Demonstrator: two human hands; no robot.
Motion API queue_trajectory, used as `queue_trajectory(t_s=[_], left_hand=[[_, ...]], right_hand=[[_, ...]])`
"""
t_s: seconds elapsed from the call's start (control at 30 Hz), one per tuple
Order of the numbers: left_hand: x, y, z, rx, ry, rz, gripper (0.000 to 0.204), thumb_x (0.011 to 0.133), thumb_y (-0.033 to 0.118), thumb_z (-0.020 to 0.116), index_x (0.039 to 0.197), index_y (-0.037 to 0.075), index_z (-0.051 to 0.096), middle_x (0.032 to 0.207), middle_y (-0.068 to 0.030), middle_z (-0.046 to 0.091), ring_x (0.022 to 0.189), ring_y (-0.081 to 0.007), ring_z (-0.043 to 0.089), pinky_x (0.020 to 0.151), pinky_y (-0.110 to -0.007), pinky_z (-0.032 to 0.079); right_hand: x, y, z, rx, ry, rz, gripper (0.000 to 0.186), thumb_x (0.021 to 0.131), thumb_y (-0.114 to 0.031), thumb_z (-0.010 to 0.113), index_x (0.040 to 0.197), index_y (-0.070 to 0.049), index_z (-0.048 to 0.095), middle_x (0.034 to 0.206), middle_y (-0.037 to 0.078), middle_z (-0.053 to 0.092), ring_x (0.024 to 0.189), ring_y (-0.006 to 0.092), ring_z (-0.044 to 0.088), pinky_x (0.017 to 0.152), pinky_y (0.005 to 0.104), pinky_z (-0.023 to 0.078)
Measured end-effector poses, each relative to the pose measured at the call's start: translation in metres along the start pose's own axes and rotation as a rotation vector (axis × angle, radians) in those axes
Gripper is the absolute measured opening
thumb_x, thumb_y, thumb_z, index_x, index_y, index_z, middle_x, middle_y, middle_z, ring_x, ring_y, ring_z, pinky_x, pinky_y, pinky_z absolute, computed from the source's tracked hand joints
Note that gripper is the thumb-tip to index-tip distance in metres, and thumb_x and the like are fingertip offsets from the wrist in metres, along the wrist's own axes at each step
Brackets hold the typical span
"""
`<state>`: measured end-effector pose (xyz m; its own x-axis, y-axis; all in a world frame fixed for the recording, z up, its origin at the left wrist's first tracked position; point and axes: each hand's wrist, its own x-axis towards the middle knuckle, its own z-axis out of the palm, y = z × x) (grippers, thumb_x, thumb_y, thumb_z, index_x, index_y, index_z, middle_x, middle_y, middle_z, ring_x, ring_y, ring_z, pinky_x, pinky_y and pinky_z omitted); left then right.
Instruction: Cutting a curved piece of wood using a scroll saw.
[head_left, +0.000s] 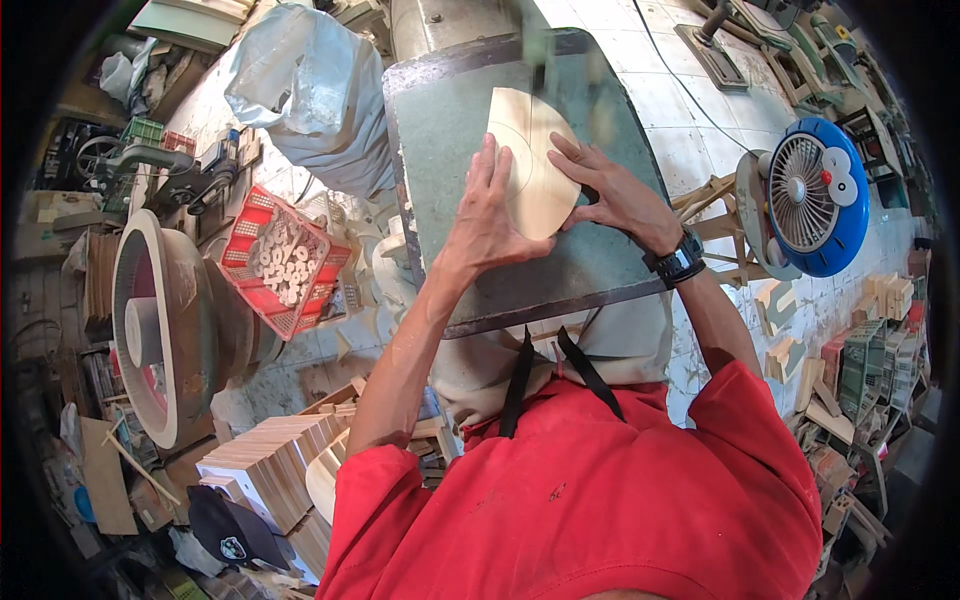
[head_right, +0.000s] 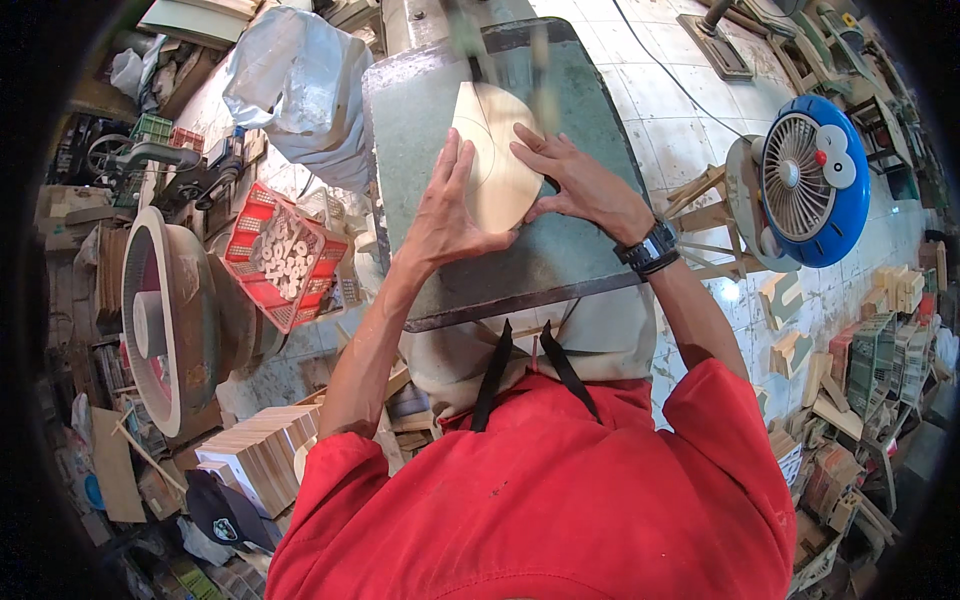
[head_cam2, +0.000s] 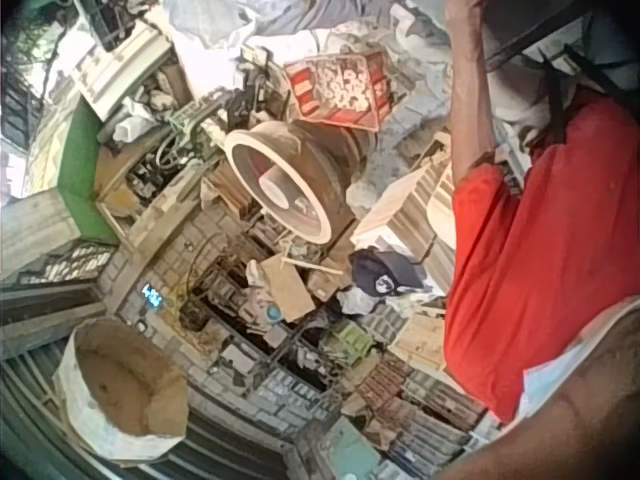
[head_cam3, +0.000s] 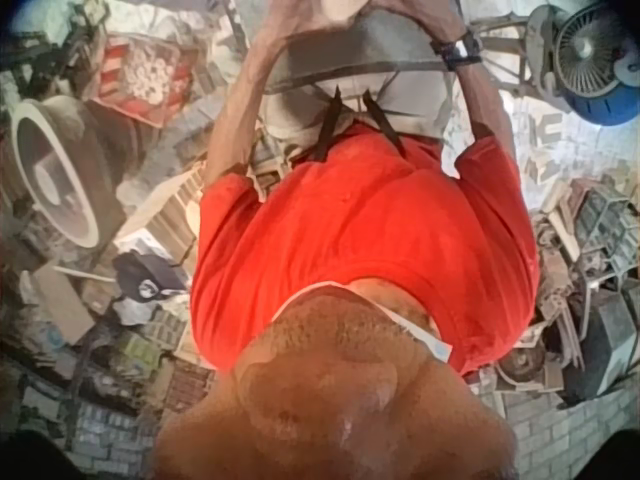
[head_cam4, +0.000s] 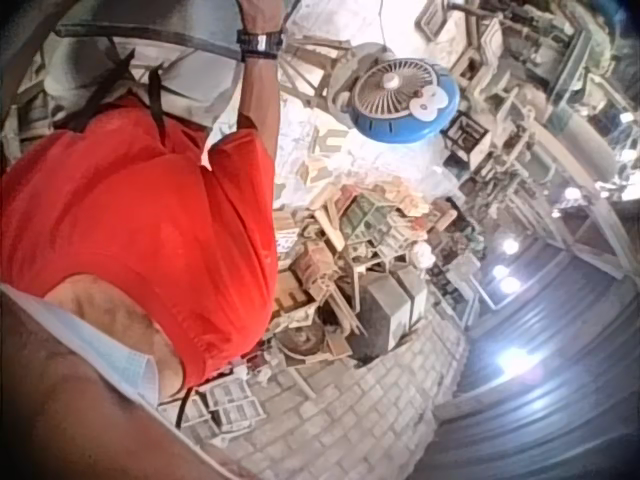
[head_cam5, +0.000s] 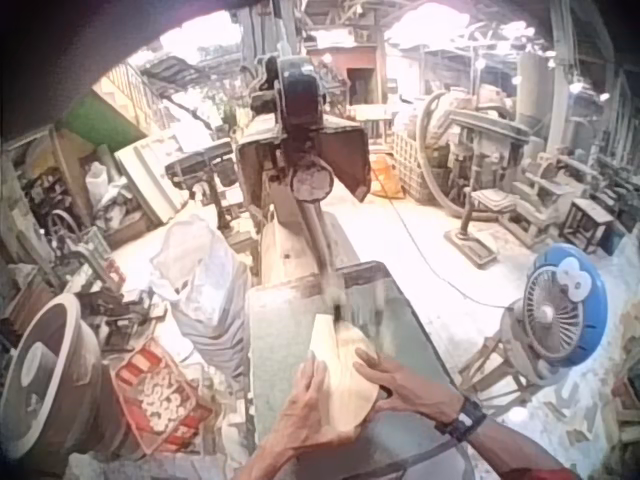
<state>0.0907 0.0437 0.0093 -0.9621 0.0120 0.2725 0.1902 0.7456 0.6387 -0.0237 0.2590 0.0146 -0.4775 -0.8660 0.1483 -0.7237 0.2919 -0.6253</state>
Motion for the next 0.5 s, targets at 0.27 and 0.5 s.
queue_trajectory(t_s=[0.27,0.5], left_hand=[[0.002,0.003,0.002,-0.011,0.004,-0.047,0.123,0.049,0.040,0.085,0.145,-0.017,0.032,0.155,-0.0420,0.022,0.143,-0.0574,0.029,0.121,-0.056,0.026],[0.002,0.004,0.009,0.005,0.029,-0.081,0.124,0.050,0.041,0.085,0.145,-0.017,0.031,0.156,-0.0416,0.020,0.144,-0.0572,0.026,0.121,-0.057,0.024]], right_hand=[[0.004,0.001,-0.006,-0.029,-0.011,-0.034,0.095,0.072,-0.030,0.081,0.155,-0.011,0.037,0.165,0.009,0.030,0.149,0.0335,0.032,0.123,0.0453,0.028],[-0.013,-0.012,-0.003,-0.164,0.004,-0.008,0.096,0.072,-0.036,0.082,0.153,-0.007,0.039,0.163,0.018,0.028,0.147,0.0413,0.032,0.120,0.0480,0.031]])
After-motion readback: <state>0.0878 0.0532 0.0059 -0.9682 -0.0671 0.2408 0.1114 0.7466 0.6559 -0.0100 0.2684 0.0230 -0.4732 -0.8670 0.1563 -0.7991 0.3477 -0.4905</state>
